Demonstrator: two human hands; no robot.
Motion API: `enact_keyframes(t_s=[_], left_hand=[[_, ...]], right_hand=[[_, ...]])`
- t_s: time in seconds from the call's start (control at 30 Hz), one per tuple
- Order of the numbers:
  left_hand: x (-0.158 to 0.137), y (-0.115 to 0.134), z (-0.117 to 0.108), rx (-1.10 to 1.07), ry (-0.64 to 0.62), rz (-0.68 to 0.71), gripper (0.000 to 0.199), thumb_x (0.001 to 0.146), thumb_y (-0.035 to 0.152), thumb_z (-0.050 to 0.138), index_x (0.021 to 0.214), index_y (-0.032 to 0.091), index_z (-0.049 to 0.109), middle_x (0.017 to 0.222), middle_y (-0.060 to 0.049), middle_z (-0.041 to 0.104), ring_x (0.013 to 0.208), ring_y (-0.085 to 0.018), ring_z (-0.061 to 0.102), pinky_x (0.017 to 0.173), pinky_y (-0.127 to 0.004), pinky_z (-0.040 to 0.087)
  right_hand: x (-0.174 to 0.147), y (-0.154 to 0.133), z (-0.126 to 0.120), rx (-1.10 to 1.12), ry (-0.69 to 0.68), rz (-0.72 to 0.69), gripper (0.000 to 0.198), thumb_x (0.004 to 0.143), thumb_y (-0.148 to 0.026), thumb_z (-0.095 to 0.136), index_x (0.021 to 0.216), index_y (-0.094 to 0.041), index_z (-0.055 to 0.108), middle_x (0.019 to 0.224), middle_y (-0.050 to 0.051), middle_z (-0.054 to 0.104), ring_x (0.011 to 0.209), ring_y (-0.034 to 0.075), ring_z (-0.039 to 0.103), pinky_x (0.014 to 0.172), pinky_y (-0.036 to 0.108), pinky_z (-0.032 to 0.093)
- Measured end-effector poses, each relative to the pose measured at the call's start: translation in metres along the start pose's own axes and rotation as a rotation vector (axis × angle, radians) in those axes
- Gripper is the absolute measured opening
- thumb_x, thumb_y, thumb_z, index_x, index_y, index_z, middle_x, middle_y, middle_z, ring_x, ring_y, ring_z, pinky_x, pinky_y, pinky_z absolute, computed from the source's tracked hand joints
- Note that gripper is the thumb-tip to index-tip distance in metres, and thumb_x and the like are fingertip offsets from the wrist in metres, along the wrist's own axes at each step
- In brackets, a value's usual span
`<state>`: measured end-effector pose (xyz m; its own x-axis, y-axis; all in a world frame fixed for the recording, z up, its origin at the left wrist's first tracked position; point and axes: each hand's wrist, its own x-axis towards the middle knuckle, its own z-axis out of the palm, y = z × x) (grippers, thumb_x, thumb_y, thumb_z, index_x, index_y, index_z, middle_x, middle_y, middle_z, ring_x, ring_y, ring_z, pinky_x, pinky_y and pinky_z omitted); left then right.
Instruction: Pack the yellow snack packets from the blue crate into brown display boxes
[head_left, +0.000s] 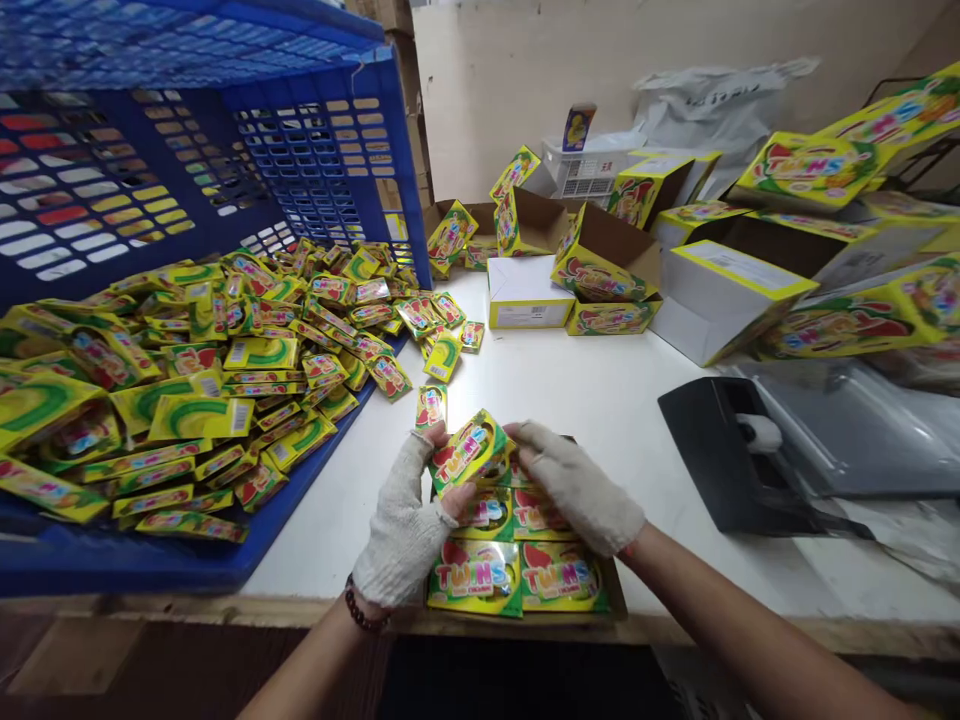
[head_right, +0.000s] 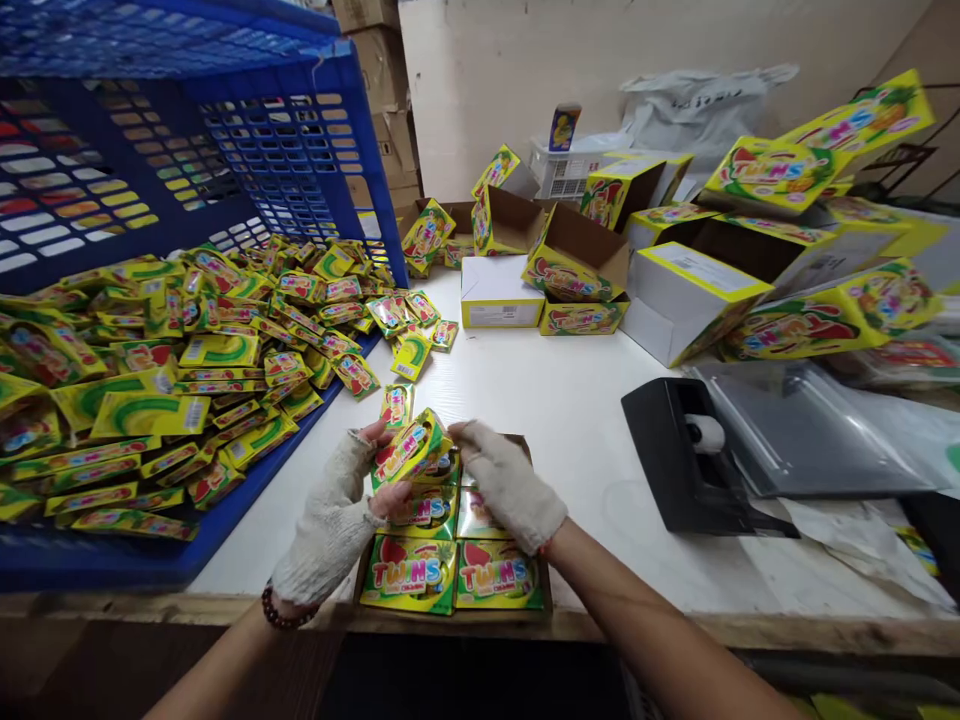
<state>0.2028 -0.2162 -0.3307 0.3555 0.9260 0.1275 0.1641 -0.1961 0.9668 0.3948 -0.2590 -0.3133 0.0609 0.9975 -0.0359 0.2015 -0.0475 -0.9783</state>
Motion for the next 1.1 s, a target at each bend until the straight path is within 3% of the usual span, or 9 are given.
enact_keyframes(t_s=[0.1,0.27,0.47,0.6,0.67,0.77,0.83,0.97,1.1], left_hand=[[-0.009,0.011,0.000,0.189,-0.212,0.180,0.061,0.076,0.032,0.071,0.133,0.027,0.049,0.132,-0.009,0.057,0.121,-0.027,0.055,0.104,-0.044,0.047],[-0.022,0.025,0.002,0.455,-0.401,0.494,0.069,0.078,0.036,0.068,0.141,0.027,0.041,0.130,-0.012,0.058,0.118,-0.029,0.056,0.101,-0.047,0.046],[-0.023,0.027,0.004,0.662,-0.696,0.582,0.022,0.084,0.039,0.057,0.095,0.020,0.062,0.109,-0.011,0.065,0.111,-0.032,0.055,0.103,-0.057,0.036],[-0.029,0.020,-0.002,0.460,-0.589,0.531,0.018,0.088,0.033,0.050,0.092,0.021,0.062,0.099,-0.010,0.066,0.102,-0.026,0.059,0.097,-0.046,0.045],[-0.019,0.014,-0.009,0.358,-0.389,0.477,0.018,0.090,0.029,0.048,0.098,0.023,0.063,0.105,-0.009,0.065,0.104,-0.023,0.060,0.092,-0.039,0.049],[0.022,0.000,-0.015,0.397,-0.061,0.286,0.020,0.089,0.032,0.049,0.100,0.022,0.062,0.108,-0.008,0.065,0.102,-0.022,0.061,0.091,-0.038,0.049],[0.062,-0.013,-0.015,0.536,0.026,0.144,0.026,0.084,0.038,0.054,0.100,0.019,0.060,0.105,-0.009,0.063,0.100,-0.023,0.061,0.091,-0.038,0.049],[0.124,-0.039,-0.009,0.773,0.058,-0.173,0.047,0.060,0.044,0.075,0.094,0.017,0.057,0.097,-0.012,0.062,0.096,-0.029,0.061,0.083,-0.042,0.049],[0.135,-0.051,-0.015,0.745,0.060,-0.187,0.042,0.058,0.029,0.075,0.093,0.017,0.057,0.090,-0.010,0.064,0.089,-0.029,0.064,0.080,-0.044,0.051]], right_hand=[[-0.010,-0.019,-0.017,-0.032,0.048,0.002,0.038,0.092,-0.039,0.042,0.120,-0.019,0.057,0.105,0.006,0.069,0.095,0.019,0.063,0.085,0.034,0.051],[-0.043,-0.022,-0.024,-0.471,-0.054,0.002,0.019,0.086,-0.026,0.052,0.085,-0.021,0.070,0.090,0.003,0.070,0.085,0.019,0.062,0.079,0.032,0.049],[-0.066,0.009,-0.004,-0.702,0.157,-0.091,0.021,0.089,-0.015,0.045,0.089,-0.019,0.066,0.090,0.006,0.065,0.082,0.018,0.059,0.076,0.030,0.048],[-0.068,0.013,0.008,-1.003,-0.020,-0.207,0.014,0.086,-0.012,0.050,0.081,-0.019,0.061,0.083,0.006,0.063,0.077,0.020,0.055,0.071,0.033,0.042],[-0.067,0.012,0.009,-1.074,-0.109,-0.224,0.011,0.086,-0.013,0.052,0.080,-0.019,0.059,0.082,0.005,0.062,0.073,0.020,0.053,0.068,0.033,0.040],[-0.066,0.014,0.009,-1.076,-0.135,-0.235,0.011,0.086,-0.013,0.052,0.080,-0.020,0.058,0.083,0.005,0.063,0.072,0.019,0.053,0.065,0.032,0.038],[-0.065,0.017,0.009,-1.054,-0.120,-0.249,0.013,0.088,-0.014,0.050,0.079,-0.020,0.058,0.083,0.005,0.063,0.071,0.019,0.053,0.065,0.032,0.038],[-0.064,0.021,0.011,-1.026,-0.079,-0.255,0.013,0.088,-0.016,0.050,0.078,-0.019,0.058,0.082,0.006,0.062,0.071,0.019,0.054,0.066,0.033,0.041],[-0.069,0.023,0.012,-0.930,-0.039,-0.238,0.013,0.089,-0.021,0.049,0.079,-0.019,0.058,0.083,0.006,0.062,0.075,0.022,0.056,0.068,0.037,0.046]])
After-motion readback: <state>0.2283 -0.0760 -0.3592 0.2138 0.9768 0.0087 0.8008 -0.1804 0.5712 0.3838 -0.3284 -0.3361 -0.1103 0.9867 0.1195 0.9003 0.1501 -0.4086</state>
